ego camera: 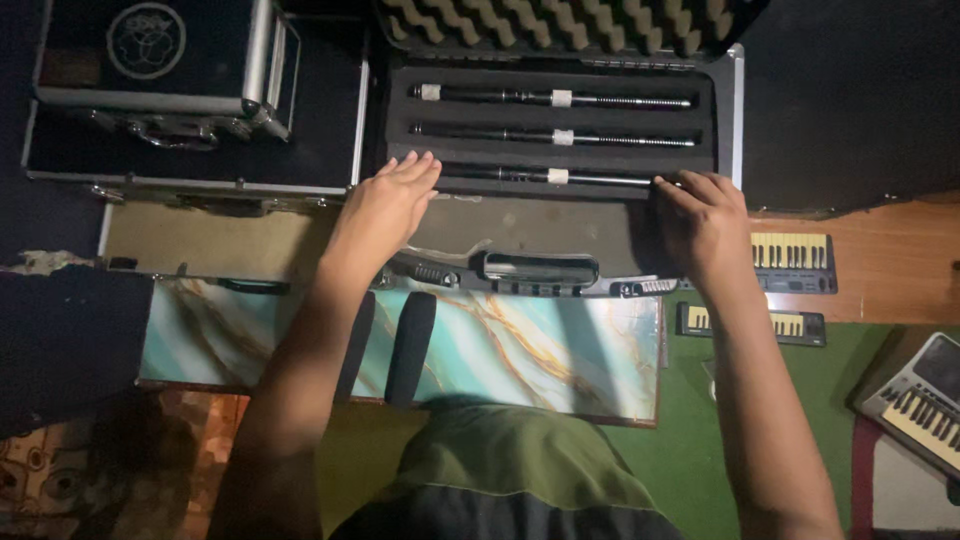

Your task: The person places microphone parts and foam padding into a hard-shell protective case, closes it, and then picks up a small synthesizer from the floor.

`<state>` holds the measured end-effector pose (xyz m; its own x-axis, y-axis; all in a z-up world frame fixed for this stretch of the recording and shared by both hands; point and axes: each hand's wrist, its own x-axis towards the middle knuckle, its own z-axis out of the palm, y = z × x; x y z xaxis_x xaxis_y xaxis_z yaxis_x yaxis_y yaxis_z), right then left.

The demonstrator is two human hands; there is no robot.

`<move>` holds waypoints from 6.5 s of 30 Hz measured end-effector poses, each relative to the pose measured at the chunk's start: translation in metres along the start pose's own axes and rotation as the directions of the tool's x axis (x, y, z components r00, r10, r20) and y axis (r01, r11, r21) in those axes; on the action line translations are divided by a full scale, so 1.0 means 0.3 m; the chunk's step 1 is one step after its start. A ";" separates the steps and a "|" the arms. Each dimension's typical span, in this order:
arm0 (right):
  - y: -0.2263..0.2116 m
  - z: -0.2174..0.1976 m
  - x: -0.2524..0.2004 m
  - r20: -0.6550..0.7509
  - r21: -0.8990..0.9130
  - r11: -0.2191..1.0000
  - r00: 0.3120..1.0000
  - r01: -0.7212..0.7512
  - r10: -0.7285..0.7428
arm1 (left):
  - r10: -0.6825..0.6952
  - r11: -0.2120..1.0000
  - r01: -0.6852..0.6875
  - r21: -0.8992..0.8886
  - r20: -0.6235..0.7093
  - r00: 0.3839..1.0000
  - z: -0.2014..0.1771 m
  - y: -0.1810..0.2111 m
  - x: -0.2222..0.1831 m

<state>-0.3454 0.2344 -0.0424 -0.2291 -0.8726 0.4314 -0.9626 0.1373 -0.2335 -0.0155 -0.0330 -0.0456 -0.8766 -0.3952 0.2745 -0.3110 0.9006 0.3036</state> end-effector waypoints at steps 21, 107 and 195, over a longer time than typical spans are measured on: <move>-0.576 -0.258 -0.349 -0.087 0.735 0.640 0.904 -0.225 0.418 | -0.126 0.864 -0.046 -0.502 -0.303 0.945 -0.219 0.591 -0.359; -0.728 -0.092 -0.245 0.572 0.289 0.954 0.813 -0.078 -0.107 | 0.002 0.791 0.287 -0.540 0.471 0.882 -0.155 0.372 -0.521; -0.460 0.021 0.044 0.106 0.159 0.987 0.994 -0.023 0.006 | -0.101 0.994 0.105 0.015 -0.158 0.982 -0.104 0.089 -0.153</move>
<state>-0.2148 0.2011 -0.0102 -0.2184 -0.9167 0.3347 -0.9218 0.0811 -0.3792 0.0278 0.0035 -0.0216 -0.7718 -0.5077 0.3829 -0.4065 0.8569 0.3170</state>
